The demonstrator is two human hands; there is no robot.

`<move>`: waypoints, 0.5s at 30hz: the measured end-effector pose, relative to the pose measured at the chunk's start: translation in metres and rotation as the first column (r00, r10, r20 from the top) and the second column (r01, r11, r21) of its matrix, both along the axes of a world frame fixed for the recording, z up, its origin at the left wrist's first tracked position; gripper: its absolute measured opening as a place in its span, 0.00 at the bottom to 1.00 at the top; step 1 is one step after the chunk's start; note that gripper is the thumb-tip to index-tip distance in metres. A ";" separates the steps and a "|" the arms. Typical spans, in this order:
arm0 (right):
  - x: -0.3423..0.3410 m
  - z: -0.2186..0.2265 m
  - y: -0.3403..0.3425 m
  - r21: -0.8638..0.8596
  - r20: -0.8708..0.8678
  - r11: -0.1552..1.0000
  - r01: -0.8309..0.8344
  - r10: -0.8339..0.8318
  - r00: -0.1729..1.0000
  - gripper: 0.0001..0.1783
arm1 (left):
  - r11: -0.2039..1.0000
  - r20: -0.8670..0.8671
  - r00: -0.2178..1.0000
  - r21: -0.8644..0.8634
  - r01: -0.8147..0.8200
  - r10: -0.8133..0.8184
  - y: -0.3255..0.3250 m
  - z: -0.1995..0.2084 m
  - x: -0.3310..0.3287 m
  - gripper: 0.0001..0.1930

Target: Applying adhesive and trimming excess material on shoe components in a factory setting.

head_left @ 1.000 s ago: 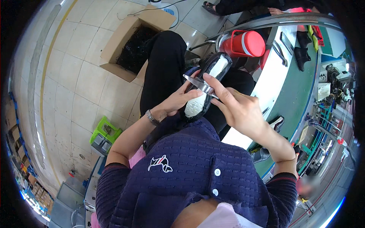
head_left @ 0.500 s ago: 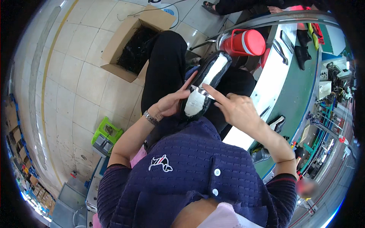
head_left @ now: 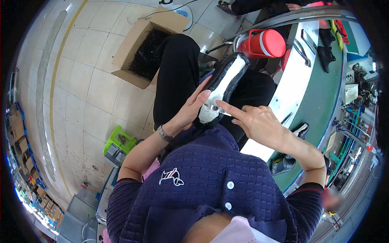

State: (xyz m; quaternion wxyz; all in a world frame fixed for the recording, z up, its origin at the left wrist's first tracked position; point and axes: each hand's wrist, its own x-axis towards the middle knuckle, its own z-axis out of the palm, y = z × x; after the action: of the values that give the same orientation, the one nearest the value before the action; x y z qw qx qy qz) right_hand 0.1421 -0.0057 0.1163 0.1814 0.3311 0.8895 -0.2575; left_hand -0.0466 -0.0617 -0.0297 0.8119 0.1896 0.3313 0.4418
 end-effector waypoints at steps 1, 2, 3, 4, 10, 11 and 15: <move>-0.004 0.010 0.001 -0.002 0.001 1.000 -0.003 0.003 1.000 0.36 | 0.998 -0.069 0.997 0.064 -0.013 0.017 -0.001 -0.003 0.001 0.32; -0.010 0.021 0.001 0.048 -0.046 0.999 -0.002 0.004 0.999 0.35 | 0.998 -0.071 0.997 0.057 -0.018 0.022 -0.004 -0.005 0.001 0.32; -0.017 0.027 0.001 0.098 -0.093 0.995 0.003 0.007 0.996 0.35 | 0.997 -0.038 0.998 0.067 -0.046 0.048 -0.005 -0.007 0.002 0.34; -0.022 0.027 0.002 0.156 -0.246 0.987 0.035 0.005 0.969 0.34 | 0.994 -0.005 0.997 0.076 -0.074 0.075 -0.007 -0.009 0.001 0.36; -0.019 -0.029 0.001 0.268 0.087 0.954 -0.131 0.112 0.990 0.44 | 0.978 -0.085 0.974 -0.001 0.209 -0.208 -0.001 -0.002 -0.018 0.54; -0.019 -0.021 -0.006 0.283 0.069 0.946 -0.157 0.143 0.987 0.45 | 0.968 -0.041 0.977 0.132 0.212 -0.208 -0.003 -0.007 -0.017 0.55; -0.025 -0.015 -0.025 0.358 -0.334 0.923 -0.141 0.268 0.904 0.45 | 0.918 -0.222 0.965 0.334 0.212 -0.141 0.005 -0.017 -0.014 0.62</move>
State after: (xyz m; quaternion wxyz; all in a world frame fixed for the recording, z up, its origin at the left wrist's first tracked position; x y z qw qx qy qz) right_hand 0.1176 -0.0311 0.1011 -0.0237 0.2042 0.9678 -0.1451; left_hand -0.0609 -0.0568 -0.0463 0.7647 0.4043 0.3048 0.3984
